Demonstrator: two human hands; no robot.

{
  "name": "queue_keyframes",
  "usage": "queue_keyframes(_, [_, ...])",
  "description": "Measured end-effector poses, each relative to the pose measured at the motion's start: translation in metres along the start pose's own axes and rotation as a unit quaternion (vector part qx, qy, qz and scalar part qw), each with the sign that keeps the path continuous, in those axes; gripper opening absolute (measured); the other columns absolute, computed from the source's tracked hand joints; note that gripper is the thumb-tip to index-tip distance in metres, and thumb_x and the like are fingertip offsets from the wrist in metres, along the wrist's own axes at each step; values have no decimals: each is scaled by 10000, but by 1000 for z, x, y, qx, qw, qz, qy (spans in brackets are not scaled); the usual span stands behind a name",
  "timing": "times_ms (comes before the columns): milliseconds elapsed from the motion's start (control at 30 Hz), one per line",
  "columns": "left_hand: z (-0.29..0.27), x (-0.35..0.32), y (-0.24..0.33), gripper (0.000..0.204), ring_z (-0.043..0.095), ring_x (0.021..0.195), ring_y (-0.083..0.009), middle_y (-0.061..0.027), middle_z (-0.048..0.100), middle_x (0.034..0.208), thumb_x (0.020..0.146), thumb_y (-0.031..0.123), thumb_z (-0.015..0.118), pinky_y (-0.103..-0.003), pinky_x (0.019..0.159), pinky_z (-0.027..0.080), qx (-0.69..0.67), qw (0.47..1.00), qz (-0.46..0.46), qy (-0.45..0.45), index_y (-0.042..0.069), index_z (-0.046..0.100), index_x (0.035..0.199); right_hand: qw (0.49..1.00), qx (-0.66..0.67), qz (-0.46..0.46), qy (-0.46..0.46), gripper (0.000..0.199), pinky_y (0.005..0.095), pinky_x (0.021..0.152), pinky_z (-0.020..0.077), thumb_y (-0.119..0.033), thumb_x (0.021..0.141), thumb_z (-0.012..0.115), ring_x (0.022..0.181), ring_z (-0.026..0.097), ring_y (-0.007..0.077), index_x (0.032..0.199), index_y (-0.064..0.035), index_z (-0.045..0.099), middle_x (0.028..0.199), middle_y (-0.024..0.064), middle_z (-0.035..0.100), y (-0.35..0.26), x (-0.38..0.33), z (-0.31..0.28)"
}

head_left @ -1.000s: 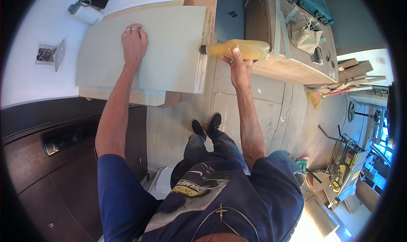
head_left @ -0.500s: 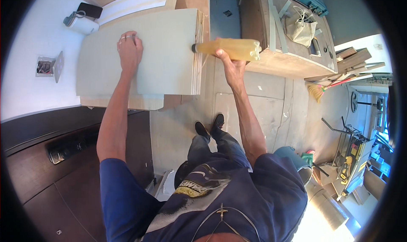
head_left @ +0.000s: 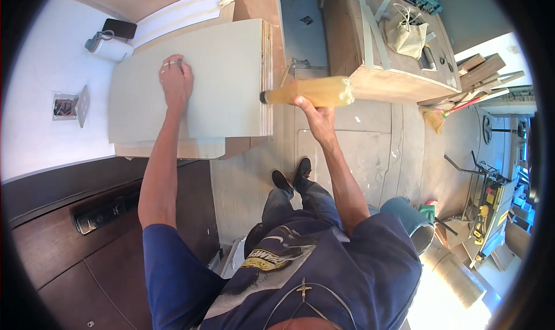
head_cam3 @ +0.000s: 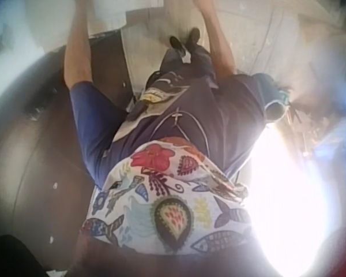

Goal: The person applies adhesive from a bottle onto the edges of wooden boards and a long wooden strip.

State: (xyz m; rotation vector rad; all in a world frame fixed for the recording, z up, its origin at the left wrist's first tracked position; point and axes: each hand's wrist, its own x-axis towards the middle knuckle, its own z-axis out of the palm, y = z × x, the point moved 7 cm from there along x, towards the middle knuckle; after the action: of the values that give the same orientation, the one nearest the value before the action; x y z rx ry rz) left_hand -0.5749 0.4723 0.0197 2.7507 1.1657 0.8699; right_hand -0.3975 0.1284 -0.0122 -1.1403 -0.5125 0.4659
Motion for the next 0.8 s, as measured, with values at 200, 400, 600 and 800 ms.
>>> queue_keyframes(200, [1,2,5,231,589,1125,-408,-198,653,1192,941,112,576,-504,1023,437,-16,999,36,11,13,652,1135,999,-22,-18,32,333,328,834,575,-167,923,798,934,674,166,1143,54,682,1041,86,708,12,40,-6])
queue_keyframes(400, [2,2,0,226,595,1128,-384,-193,655,1193,946,116,580,-496,1032,433,2,1000,17,0,12,655,1133,1000,2,14,5,334,363,834,617,-148,933,776,963,697,206,1159,69,660,1063,114,702,18,11,-15])
queue_keyframes(600, [0,1,2,233,611,1106,-368,-193,661,1178,957,130,563,-489,1058,414,1,999,32,10,20,653,1141,995,81,46,29,349,440,845,650,-227,994,700,1037,706,254,1215,39,653,1159,141,695,32,31,-28])
queue_keyframes(800, [-1,1,3,238,612,1126,-347,-194,658,1161,962,149,564,-485,1069,408,1,1000,24,0,28,649,1149,987,139,62,55,328,419,797,674,-214,978,728,950,724,233,1178,36,654,1106,131,691,40,35,-27])
